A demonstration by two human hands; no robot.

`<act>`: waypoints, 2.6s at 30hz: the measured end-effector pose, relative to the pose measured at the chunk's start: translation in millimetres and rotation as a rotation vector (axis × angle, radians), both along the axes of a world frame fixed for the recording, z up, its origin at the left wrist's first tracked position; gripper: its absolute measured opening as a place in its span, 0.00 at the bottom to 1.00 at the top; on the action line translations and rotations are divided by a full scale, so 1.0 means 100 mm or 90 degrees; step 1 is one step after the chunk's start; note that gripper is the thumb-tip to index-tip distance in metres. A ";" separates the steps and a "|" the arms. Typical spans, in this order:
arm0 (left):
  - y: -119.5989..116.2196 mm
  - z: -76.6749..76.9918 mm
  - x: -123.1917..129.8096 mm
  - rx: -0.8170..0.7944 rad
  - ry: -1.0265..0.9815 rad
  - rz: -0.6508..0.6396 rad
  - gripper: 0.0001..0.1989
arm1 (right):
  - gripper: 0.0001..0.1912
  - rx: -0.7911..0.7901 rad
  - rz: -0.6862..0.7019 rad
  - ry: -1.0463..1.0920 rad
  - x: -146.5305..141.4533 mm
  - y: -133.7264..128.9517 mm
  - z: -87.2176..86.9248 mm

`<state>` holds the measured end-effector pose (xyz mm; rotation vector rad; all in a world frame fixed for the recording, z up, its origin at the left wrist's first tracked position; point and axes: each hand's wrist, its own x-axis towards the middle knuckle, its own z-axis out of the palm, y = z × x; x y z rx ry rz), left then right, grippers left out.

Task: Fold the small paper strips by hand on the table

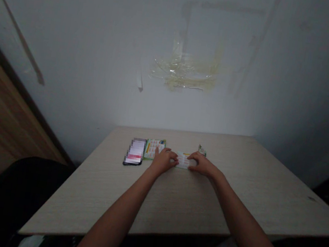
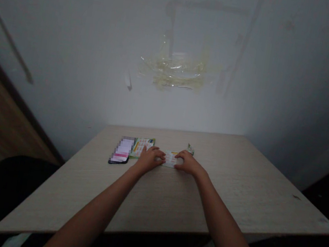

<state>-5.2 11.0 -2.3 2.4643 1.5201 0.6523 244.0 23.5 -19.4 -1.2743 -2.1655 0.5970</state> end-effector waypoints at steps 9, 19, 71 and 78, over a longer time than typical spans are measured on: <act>0.01 0.03 -0.03 -0.026 0.028 -0.001 0.08 | 0.25 -0.006 0.016 0.015 0.05 -0.01 -0.02; -0.12 0.03 0.10 0.044 0.060 -0.001 0.11 | 0.10 0.024 -0.005 0.096 0.03 -0.02 0.00; -0.19 -0.01 0.19 0.091 0.114 0.022 0.14 | 0.14 0.134 -0.142 -0.046 -0.17 0.00 -0.05; -0.26 0.02 0.19 0.109 0.117 0.055 0.19 | 0.07 0.086 -0.107 0.064 -0.19 0.02 -0.08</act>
